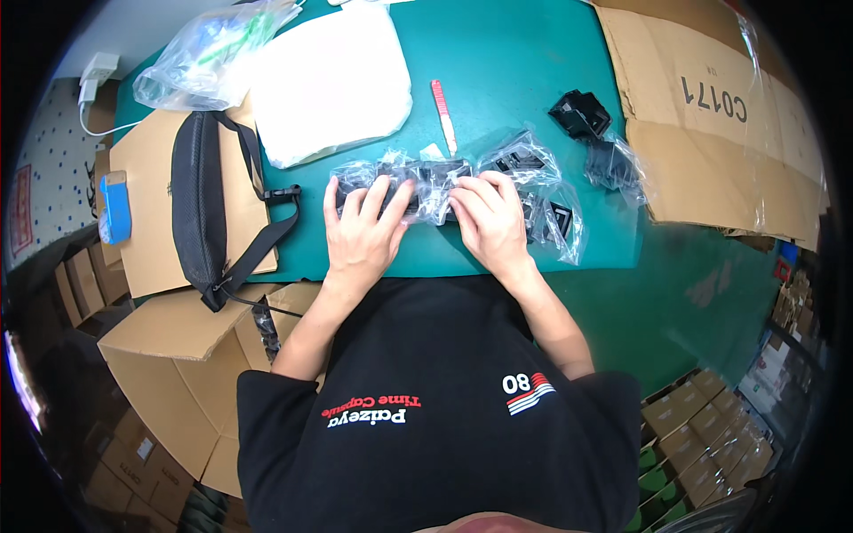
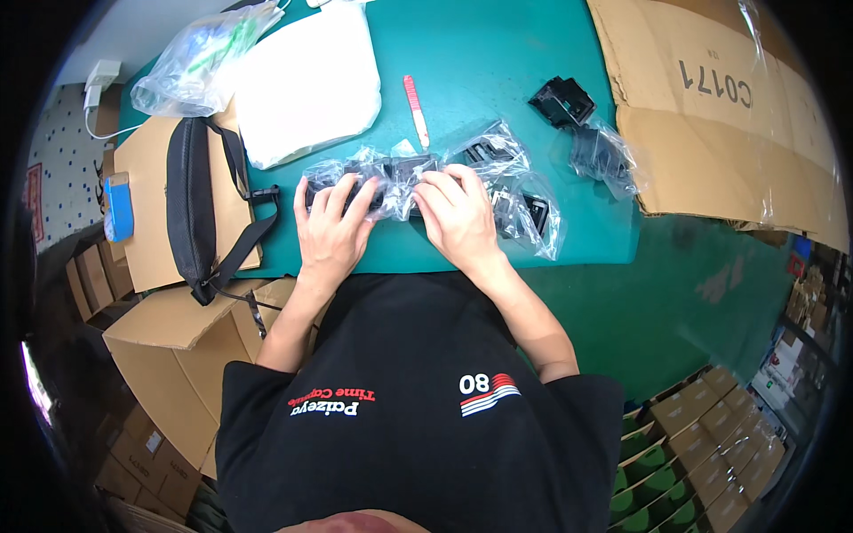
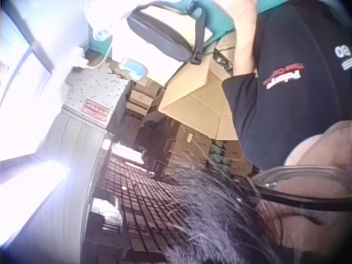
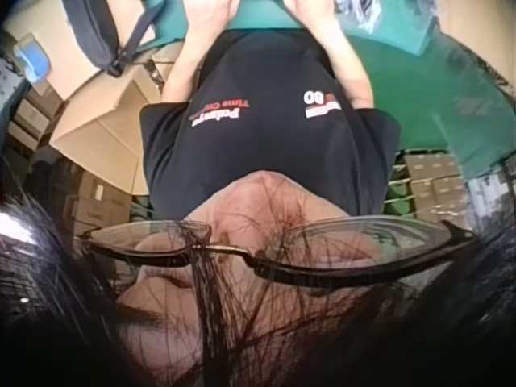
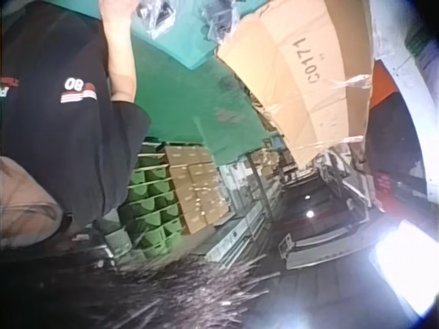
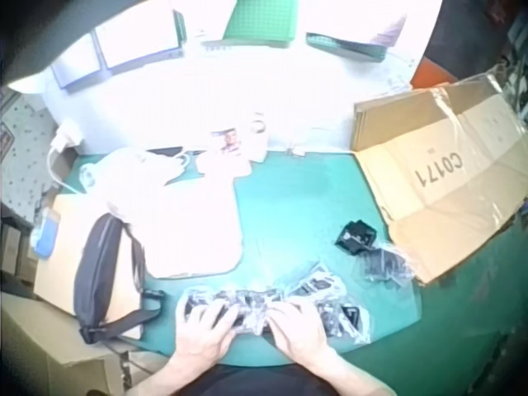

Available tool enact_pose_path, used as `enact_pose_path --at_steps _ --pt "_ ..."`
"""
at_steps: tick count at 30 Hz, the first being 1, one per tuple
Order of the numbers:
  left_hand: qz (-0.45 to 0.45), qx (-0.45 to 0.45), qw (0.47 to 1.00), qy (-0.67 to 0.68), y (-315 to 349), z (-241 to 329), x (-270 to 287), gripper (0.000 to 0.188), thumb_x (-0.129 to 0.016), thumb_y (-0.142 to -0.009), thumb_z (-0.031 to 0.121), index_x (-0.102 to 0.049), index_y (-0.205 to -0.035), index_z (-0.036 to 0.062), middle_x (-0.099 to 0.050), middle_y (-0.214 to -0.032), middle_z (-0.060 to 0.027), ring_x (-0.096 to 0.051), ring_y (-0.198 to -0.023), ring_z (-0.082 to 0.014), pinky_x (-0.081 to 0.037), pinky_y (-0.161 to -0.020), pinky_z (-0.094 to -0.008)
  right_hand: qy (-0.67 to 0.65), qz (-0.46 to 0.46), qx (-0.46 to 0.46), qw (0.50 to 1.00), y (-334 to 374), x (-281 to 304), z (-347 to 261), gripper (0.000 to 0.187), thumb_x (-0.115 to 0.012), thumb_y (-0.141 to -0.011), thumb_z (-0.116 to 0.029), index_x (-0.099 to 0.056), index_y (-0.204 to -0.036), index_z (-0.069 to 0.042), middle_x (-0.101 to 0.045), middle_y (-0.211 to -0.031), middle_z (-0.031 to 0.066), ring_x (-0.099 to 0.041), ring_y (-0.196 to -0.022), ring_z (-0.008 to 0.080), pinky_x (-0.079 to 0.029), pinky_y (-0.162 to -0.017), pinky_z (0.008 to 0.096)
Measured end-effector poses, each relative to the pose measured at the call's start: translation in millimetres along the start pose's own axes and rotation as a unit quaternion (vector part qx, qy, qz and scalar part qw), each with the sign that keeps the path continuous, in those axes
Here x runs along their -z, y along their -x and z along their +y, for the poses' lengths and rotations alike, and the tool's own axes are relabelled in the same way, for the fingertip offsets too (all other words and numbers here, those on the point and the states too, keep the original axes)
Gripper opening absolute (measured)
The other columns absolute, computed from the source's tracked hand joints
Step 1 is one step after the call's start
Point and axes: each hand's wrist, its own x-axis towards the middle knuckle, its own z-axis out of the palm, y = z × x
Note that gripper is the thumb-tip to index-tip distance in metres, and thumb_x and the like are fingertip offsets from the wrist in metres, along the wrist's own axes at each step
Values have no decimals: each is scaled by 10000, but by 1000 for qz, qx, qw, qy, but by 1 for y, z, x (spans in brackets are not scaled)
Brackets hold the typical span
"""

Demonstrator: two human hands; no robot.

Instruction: The person unpacks small black plastic electronic components from a cardboard box and places them on a green workbench. They use a red utility knife to scrape or clean the interior of the components before placing them into clear plastic bags. The person then places the bagged components back into the cardboard box.

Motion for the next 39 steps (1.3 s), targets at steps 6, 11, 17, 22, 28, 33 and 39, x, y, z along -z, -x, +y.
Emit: enact_pose_path --at_steps 6,11,17,22,28,33,39 --pt "8 4 999 42 1 6 -8 462 -767 -794 232 -655 -1200 42 -620 -1266 -114 -604 -1005 -304 -469 -967 -443 -54 32 -65 996 -7 -9 -7 176 -746 -797 2 -646 -941 -8 -632 -1060 142 -619 -963 337 -530 -831 417" --pt "-15 10 998 60 -3 15 -1 652 -773 -827 333 -568 -1393 83 -563 -1344 -170 -578 -1060 -333 -433 -996 -470 -98 10 -130 987 -13 -3 -9 265 -749 -795 1 -624 -1028 -7 -598 -1107 154 -633 -1000 354 -537 -849 432" --pt "-104 69 992 18 0 42 21 780 -768 -852 362 -446 -1546 207 -430 -1492 -199 -495 -1270 -366 -271 -1149 -630 -90 1 -117 989 -18 1 -9 399 -742 -821 -32 -621 -1200 -12 -579 -1227 174 -639 -1022 362 -537 -879 452" --pt "-34 97 993 60 8 33 15 759 -784 -845 321 -468 -1524 199 -407 -1507 -207 -464 -1326 -377 -222 -1170 -657 -43 -51 -87 994 -21 7 -8 513 -696 -832 5 -624 -1335 -60 -558 -1345 168 -603 -1062 343 -525 -929 416" --pt "58 112 988 91 28 4 14 652 -767 -814 42 -526 -1419 14 -435 -1474 -249 -453 -1359 -449 -403 -1114 -550 24 -98 -76 992 -30 13 -27 623 -801 -796 -358 -641 -1367 -169 -473 -1498 144 -395 -1343 451 -363 -1101 594" --pt "38 100 991 84 30 -14 -1 509 -732 -819 -5 -602 -1310 -16 -484 -1435 -236 -476 -1347 -433 -501 -1041 -458 28 -124 -75 989 -29 -2 -22 637 -837 -785 -383 -652 -1367 -203 -490 -1498 124 -393 -1373 454 -379 -1106 577" --pt "24 90 992 82 20 -20 -5 491 -717 -846 35 -603 -1322 -4 -485 -1431 -234 -445 -1375 -446 -467 -1069 -507 -1 -126 -58 990 -29 -7 -18 601 -820 -812 -332 -650 -1351 -129 -580 -1414 118 -449 -1343 429 -386 -1115 544"
